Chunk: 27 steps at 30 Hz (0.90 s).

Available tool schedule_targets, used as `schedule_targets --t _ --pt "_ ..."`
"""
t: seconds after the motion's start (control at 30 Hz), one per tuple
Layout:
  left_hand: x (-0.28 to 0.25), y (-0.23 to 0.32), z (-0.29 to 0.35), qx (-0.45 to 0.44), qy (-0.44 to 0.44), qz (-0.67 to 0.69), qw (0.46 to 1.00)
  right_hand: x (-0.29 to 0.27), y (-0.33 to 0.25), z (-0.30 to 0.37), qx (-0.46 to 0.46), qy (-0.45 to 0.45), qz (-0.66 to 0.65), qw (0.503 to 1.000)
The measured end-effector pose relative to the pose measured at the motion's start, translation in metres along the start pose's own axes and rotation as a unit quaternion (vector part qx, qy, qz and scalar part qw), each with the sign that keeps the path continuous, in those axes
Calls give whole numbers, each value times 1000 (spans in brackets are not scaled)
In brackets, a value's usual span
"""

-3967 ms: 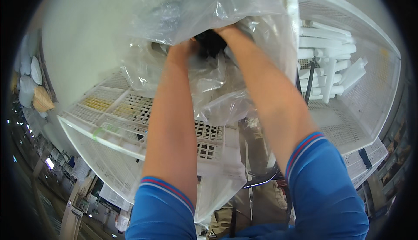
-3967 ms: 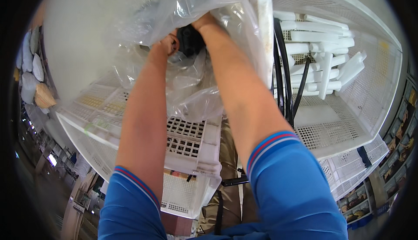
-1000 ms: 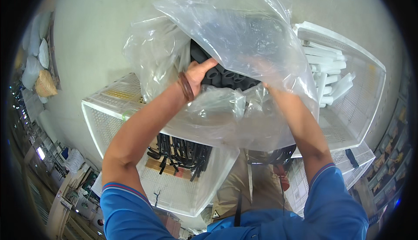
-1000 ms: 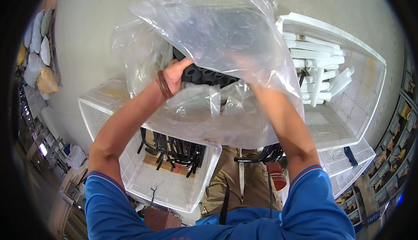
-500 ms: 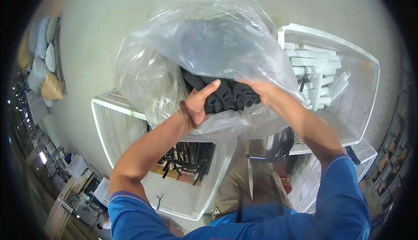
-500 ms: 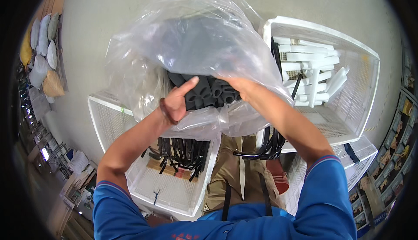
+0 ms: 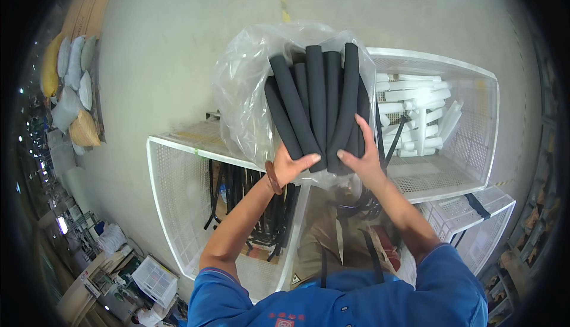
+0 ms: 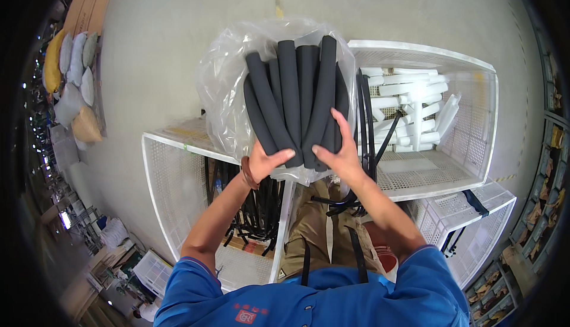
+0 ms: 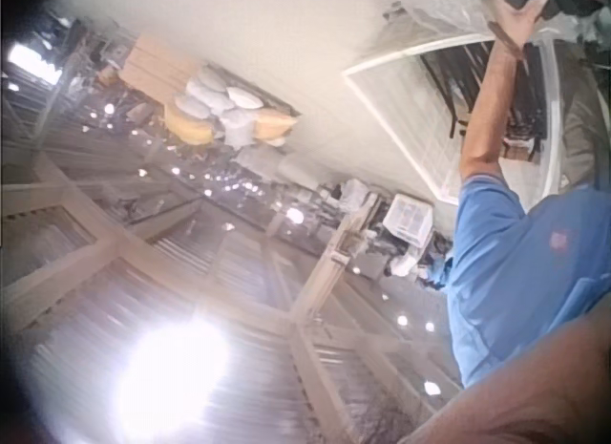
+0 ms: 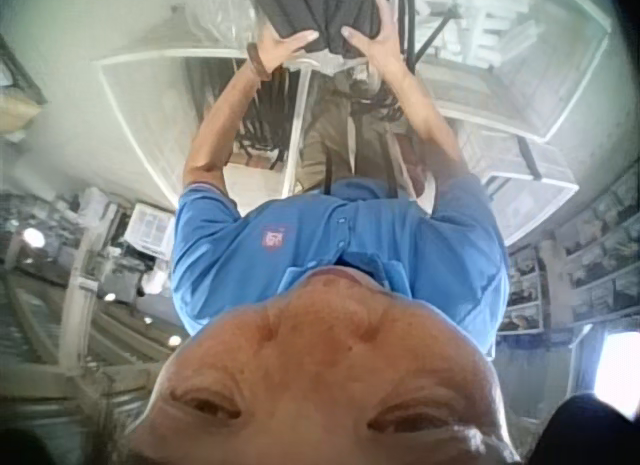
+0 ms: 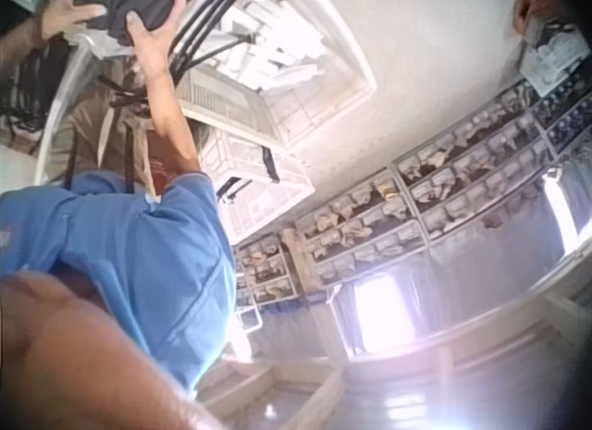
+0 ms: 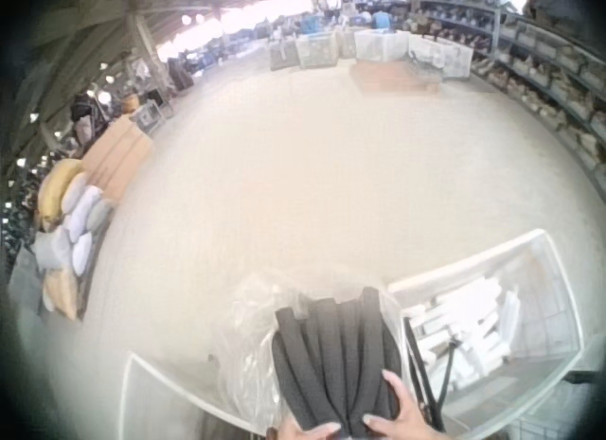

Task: The person repeatedly picks black plastic components from a crate, wipes them with a wet cloth, and inserts white plastic sleeves onto the ends. The person places the assembled units into a second crate. The person also handles a bundle of black strips and wipes them with the cloth.

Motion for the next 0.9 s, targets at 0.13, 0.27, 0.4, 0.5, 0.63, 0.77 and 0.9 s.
schedule_targets --t 0.13,0.27,0.4,0.5,0.63,0.77,0.9 --pt "35 55 17 114 -82 -95 986 -23 -22 49 -118 67 111 984" --pt "63 104 60 95 -31 -158 982 -38 -58 104 -160 11 153 975" --pt "77 151 156 57 56 -147 986 -20 -80 184 -174 -64 190 964" --pt "79 175 242 -30 99 -184 978 10 -81 239 -165 -154 134 965" --pt "96 192 313 30 125 -138 982 21 -68 304 -173 -165 72 968" --pt "126 179 339 23 7 -108 994 -5 -28 378 -166 -58 88 980" --pt "195 150 354 20 -221 -130 966 -48 34 479 -155 159 106 969"
Point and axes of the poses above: each hand's wrist, its own z-axis away from the middle knuckle, its own x-axis out of the palm, y = z × x, the point moved 6 cm from there along -z, towards the middle knuckle, and after that the axes turned 13 degrees about x, right-handed, at the moved point
